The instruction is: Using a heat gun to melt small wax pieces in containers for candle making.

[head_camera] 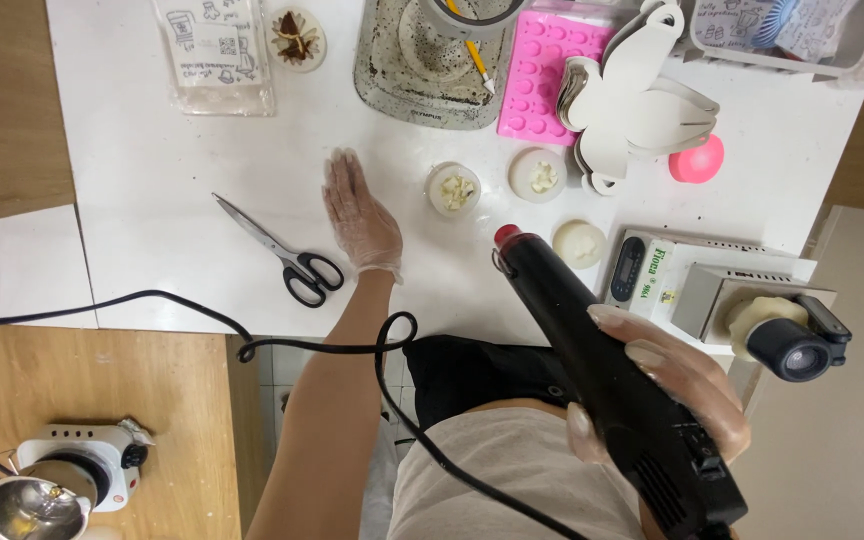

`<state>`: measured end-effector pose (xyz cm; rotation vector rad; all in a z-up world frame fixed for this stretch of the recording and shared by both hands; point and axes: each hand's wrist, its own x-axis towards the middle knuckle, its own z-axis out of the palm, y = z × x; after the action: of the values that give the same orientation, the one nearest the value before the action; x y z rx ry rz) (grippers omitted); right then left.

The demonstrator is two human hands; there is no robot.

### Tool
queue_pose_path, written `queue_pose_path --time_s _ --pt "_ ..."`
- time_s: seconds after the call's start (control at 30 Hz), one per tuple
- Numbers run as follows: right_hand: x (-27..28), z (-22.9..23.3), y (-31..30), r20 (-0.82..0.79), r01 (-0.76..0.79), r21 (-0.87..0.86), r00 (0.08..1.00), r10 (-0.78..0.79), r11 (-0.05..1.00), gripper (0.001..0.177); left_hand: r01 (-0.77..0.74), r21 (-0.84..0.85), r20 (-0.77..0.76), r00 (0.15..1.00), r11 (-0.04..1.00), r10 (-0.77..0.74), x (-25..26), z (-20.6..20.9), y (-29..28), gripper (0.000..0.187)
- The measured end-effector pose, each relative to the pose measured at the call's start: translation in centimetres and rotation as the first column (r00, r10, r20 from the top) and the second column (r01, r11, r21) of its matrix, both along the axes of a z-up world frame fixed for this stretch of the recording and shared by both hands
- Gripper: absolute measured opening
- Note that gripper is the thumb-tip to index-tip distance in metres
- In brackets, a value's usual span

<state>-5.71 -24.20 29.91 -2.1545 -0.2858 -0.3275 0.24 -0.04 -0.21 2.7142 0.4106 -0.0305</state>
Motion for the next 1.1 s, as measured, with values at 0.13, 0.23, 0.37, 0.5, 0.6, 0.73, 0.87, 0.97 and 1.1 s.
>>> queue_pose_path --time_s 0.13,0.23,0.37,0.5,0.6,0.73,0.87,0.97,1.1 --pt "0.0 -2.0 -1.9 0.093 -0.074 0.054 0.993 0.069 0.996 0.056 -0.01 0.002 -0.001 1.0 1.0 0.01 -0.2 -0.2 0.1 0.071" --pt "-0.1 -2.0 -2.2 0.054 -0.048 0.016 0.997 0.047 0.999 0.058 -0.002 0.013 -0.013 1.0 1.0 0.002 -0.1 -0.2 0.0 0.072" --pt "0.5 -0.9 -0.8 0.037 -0.04 0.129 0.999 0.036 0.991 0.059 0.003 0.018 -0.009 1.0 1.0 -0.003 -0.2 -0.6 0.2 0.074" --pt "-0.1 -1.4 -1.6 -0.099 0.026 -0.018 0.995 -0.028 0.999 0.052 -0.006 -0.025 -0.015 1.0 1.0 0.006 -0.2 -0.4 0.3 0.076" --pt "0.9 -1.7 -0.1 0.099 -0.047 0.062 0.994 0.041 0.997 0.055 -0.017 0.006 -0.006 1.0 1.0 0.017 -0.2 -1.2 0.3 0.075" --pt "-1.1 -1.3 2.1 0.078 -0.098 0.095 0.993 0.091 0.991 0.055 -0.011 0.041 -0.024 1.0 0.999 0.012 -0.3 -1.6 0.5 0.076" --pt "-2.6 -1.1 2.4 0.07 -0.137 0.115 0.989 0.129 0.984 0.055 -0.028 -0.002 0.038 0.999 1.0 0.028 -0.6 -2.2 0.1 0.077" --pt "-2.7 -0.1 2.7 0.06 -0.145 0.114 0.988 0.139 0.983 0.055 -0.011 0.076 -0.025 1.0 0.997 0.013 0.0 -1.0 0.2 0.077" --pt "-3.5 -0.8 2.0 0.055 -0.134 0.122 0.99 0.128 0.984 0.055 -0.027 0.036 0.006 1.0 0.999 0.026 -0.2 -2.0 0.3 0.079"
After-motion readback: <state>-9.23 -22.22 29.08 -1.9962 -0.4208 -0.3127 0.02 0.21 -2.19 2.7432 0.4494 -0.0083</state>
